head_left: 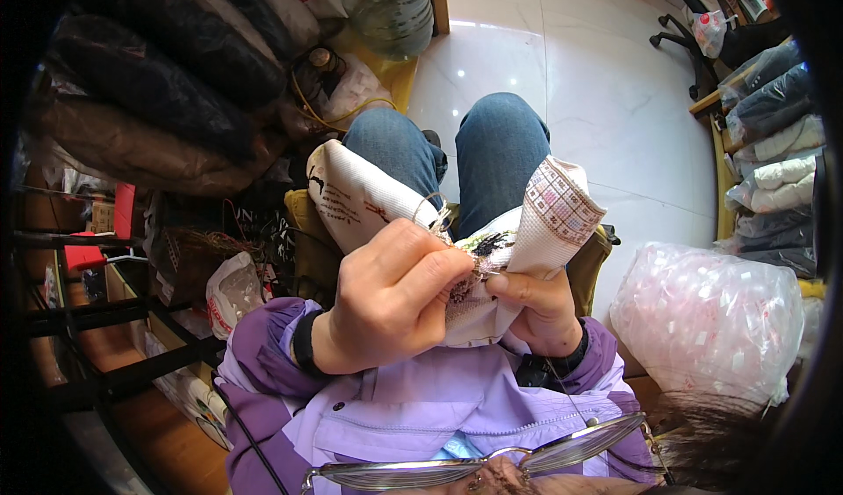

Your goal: The person is hand-sewing a piece of patterned fabric using a needle and thread. They repeatedly insert the needle, pull the thread through, and adjust the fabric to continue stitching.

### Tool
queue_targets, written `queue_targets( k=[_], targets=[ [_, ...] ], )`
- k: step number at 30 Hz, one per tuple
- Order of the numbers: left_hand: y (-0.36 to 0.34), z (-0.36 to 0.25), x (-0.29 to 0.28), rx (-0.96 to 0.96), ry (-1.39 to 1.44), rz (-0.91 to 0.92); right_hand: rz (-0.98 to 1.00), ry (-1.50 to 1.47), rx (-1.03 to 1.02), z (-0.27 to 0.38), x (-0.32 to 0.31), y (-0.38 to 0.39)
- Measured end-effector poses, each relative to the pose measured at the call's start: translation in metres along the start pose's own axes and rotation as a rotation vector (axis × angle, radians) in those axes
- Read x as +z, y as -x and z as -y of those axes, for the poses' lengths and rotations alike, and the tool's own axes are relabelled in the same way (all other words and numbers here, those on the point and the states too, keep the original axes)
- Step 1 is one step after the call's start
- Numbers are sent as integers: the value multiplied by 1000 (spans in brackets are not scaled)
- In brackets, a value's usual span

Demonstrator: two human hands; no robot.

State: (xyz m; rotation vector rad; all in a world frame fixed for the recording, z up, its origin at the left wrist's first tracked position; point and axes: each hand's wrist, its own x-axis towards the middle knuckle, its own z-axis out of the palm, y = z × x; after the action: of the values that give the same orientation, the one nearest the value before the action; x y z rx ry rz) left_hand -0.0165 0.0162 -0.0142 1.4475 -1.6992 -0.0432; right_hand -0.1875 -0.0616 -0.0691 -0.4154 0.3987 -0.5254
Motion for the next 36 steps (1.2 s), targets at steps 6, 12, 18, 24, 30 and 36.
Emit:
queue_targets(
  k=[6, 12, 18, 24, 30, 36],
  targets=[
    [-6, -27, -5, 18, -249, 173, -29, 34, -76, -5, -1, 1],
    [-25, -32, -7, 222, -499, 305, -16, 101, -135, -7, -1, 1],
    [-34, -4, -6, -350, 636, 219, -6, 119, -109, -4, 4, 1],
    [-71, 53, -72, -300, 1436, -386, -37, 63, -11, 3, 7, -2],
    [-38, 79, -79, -194, 947, -732, -10, 51, 6, 1, 8, -3],
    [-23, 35, -38, -17, 479, -371, -19, 16, 19, 2, 5, -2]
  ],
)
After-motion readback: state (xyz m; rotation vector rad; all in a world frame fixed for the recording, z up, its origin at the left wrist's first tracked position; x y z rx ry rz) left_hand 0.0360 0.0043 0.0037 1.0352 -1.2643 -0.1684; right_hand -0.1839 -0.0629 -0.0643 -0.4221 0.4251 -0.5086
